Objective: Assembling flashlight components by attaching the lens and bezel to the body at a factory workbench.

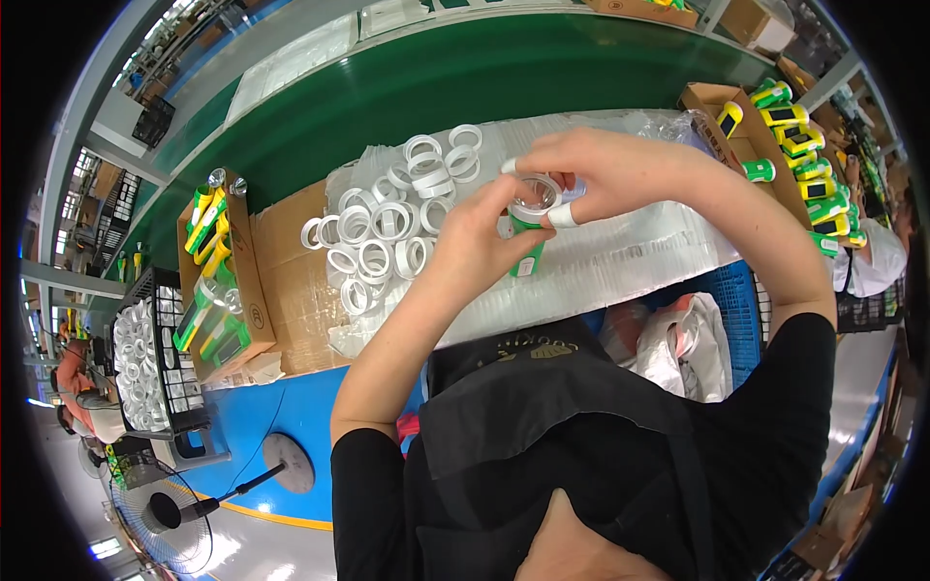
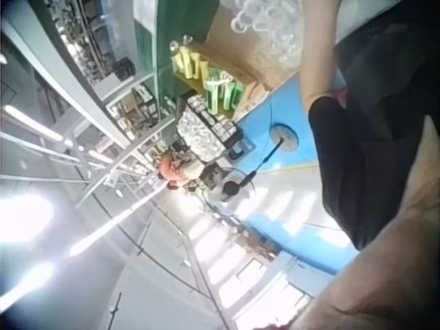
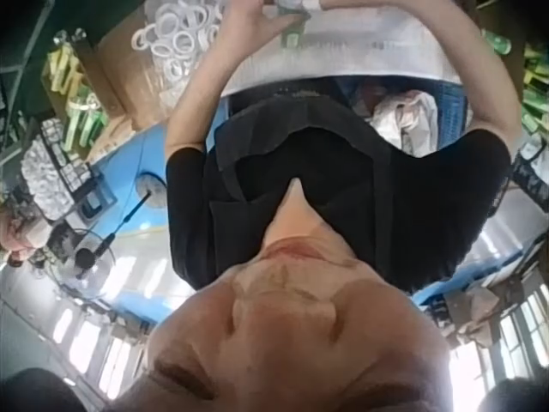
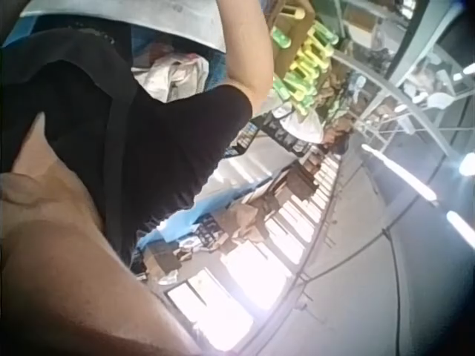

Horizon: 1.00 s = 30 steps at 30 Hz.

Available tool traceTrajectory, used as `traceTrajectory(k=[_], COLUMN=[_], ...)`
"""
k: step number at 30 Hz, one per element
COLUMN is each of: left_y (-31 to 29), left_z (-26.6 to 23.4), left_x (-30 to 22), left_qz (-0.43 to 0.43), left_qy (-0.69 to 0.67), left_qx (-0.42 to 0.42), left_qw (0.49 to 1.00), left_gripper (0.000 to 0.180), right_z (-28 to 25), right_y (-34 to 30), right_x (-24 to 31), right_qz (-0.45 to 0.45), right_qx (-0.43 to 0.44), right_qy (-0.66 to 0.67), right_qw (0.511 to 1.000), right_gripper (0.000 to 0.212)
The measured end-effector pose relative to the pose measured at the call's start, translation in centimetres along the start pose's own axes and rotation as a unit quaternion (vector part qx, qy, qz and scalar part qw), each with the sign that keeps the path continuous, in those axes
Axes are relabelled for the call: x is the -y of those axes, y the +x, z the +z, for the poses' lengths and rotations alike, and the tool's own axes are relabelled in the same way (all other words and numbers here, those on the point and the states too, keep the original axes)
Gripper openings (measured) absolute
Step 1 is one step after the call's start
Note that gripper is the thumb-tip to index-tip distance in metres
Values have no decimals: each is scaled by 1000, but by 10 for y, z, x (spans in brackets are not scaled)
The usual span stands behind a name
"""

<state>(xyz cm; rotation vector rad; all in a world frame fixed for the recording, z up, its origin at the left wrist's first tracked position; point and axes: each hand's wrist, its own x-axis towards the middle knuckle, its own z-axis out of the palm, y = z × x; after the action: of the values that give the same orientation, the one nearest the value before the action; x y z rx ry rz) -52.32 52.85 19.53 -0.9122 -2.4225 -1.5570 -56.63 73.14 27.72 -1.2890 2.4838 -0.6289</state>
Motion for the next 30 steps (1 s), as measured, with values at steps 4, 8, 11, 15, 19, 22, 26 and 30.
traceTrajectory(k=[4,8,11,15,19,22,26,30], left_y=[-1,1,5,4,2,3,5,10], left_z=[-2,3,5,4,7,10,12,11], left_x=[3,2,8,9,9,10,11,14], left_qz=[32,51,57,103,67,67,81,73], left_qy=[28,44,0,16,36,34,9,16], left_qx=[-10,-41,-40,-54,-47,-60,-66,-60], left_qw=[999,997,998,993,996,995,994,995], left_gripper=[37,37,37,38,38,38,39,40], right_z=[-5,11,17,13,17,-1,15,4], right_y=[7,15,9,6,16,12,7,16], right_x=[7,22,20,-5,18,28,12,16], right_qz=[14,185,251,-2,242,189,110,265], right_qx=[46,25,-25,-119,-52,-53,-78,11], right_qy=[-25,-158,-180,-42,-171,-211,-165,-225], right_qw=[999,970,951,992,954,957,977,938], right_gripper=[41,47,54,56,50,47,51,48])
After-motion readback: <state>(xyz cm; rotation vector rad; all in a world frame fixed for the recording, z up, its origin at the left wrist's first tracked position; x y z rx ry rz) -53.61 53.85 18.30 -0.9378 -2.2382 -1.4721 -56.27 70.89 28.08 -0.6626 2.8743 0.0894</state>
